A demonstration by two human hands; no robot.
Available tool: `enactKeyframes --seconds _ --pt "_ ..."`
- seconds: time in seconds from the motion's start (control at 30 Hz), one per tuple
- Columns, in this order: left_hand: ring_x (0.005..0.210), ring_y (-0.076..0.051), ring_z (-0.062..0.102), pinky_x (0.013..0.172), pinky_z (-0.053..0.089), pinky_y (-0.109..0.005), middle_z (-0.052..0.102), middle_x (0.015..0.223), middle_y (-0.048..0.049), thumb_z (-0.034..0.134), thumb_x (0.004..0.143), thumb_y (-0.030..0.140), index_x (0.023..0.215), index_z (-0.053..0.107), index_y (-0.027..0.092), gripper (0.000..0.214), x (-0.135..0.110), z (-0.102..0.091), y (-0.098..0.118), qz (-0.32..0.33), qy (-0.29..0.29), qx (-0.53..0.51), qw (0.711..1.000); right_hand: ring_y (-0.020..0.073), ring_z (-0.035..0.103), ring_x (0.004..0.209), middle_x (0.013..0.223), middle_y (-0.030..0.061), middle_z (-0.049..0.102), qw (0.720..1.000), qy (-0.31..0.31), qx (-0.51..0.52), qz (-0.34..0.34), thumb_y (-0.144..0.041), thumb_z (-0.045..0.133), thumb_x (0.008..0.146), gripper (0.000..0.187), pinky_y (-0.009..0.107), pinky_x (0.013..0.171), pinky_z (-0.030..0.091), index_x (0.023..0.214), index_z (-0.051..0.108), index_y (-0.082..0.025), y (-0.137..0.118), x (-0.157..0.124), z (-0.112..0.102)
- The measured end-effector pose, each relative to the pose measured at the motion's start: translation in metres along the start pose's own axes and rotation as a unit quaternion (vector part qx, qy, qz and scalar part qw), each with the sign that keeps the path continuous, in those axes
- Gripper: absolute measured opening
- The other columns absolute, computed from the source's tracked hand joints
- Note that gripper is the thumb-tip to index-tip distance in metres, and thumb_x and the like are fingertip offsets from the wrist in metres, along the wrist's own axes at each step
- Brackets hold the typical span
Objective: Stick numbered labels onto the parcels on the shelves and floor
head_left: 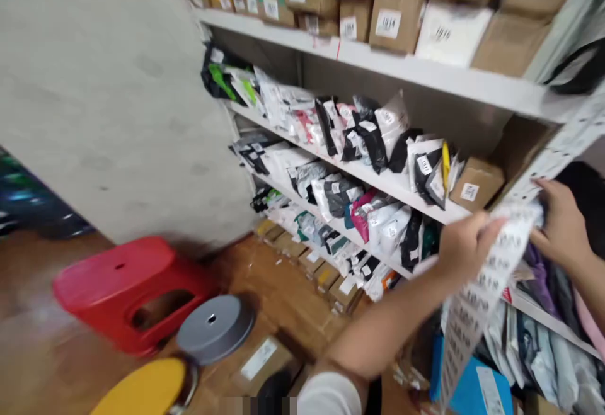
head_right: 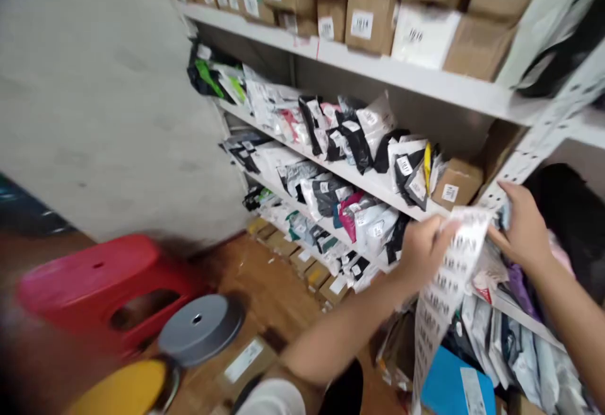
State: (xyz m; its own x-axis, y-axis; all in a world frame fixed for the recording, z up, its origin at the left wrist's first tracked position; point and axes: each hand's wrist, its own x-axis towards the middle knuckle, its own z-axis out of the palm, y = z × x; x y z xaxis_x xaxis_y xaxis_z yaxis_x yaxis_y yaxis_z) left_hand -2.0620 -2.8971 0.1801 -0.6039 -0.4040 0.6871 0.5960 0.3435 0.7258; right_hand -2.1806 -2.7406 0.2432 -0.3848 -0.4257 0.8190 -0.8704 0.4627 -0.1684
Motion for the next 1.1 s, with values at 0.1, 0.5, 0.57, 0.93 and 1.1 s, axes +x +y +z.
enactKeyframes --seconds 0.1,0.5,0.57,0.93,1.1 --pt "0.073 -0.014 0.057 0.074 0.044 -0.027 0.049 0.065 0.0035 0.065 0.093 0.022 0.060 0.050 0.021 0.036 0.085 -0.061 -0.058 0.091 -0.055 0.120 0.987 0.0434 0.036 0.147 0.150 0.0386 0.040 0.972 -0.093 -0.193 -0.092 -0.086 0.033 0.080 0.109 0.057 0.096 0.038 0.122 0.066 0.009 0.023 0.068 0.080" --pt "0.072 -0.016 0.067 0.071 0.054 -0.029 0.072 0.076 -0.0054 0.054 0.099 0.031 0.070 0.069 0.019 0.035 0.148 -0.225 -0.154 0.080 -0.184 -0.061 0.978 0.0400 0.061 0.126 0.123 0.0354 0.064 0.948 0.196 -0.222 -0.116 -0.087 0.049 0.079 0.100 0.055 0.098 0.048 0.132 0.061 -0.003 0.053 0.063 0.185" --pt "0.081 -0.018 0.072 0.075 0.056 -0.028 0.079 0.093 -0.0090 0.055 0.098 0.027 0.093 0.076 0.018 0.023 0.168 -0.218 -0.163 0.051 -0.226 -0.117 0.966 0.0358 0.071 0.099 0.098 0.0229 0.072 0.928 0.289 -0.187 -0.144 -0.074 0.050 0.088 0.066 0.053 0.085 0.053 0.115 0.069 -0.017 0.010 0.061 0.196" --pt "0.048 -0.010 0.044 0.050 0.035 -0.023 0.046 0.049 0.0054 0.056 0.095 0.034 0.057 0.048 0.021 0.041 0.242 -0.183 -0.129 0.187 -0.160 -0.074 0.966 0.0139 0.064 0.063 0.074 0.0023 0.071 0.970 0.228 0.069 0.048 -0.031 0.074 0.088 0.009 0.026 0.055 0.054 0.087 0.075 -0.022 -0.142 0.124 0.216" --pt "0.070 -0.017 0.066 0.067 0.050 -0.026 0.076 0.078 -0.0014 0.073 0.079 0.037 0.086 0.073 0.020 0.018 0.266 -0.154 -0.091 0.108 -0.202 -0.167 0.959 0.0164 0.067 0.071 0.078 0.0037 0.073 0.938 0.315 0.122 0.073 -0.041 0.076 0.083 0.021 0.029 0.062 0.057 0.078 0.073 -0.021 -0.134 0.159 0.199"
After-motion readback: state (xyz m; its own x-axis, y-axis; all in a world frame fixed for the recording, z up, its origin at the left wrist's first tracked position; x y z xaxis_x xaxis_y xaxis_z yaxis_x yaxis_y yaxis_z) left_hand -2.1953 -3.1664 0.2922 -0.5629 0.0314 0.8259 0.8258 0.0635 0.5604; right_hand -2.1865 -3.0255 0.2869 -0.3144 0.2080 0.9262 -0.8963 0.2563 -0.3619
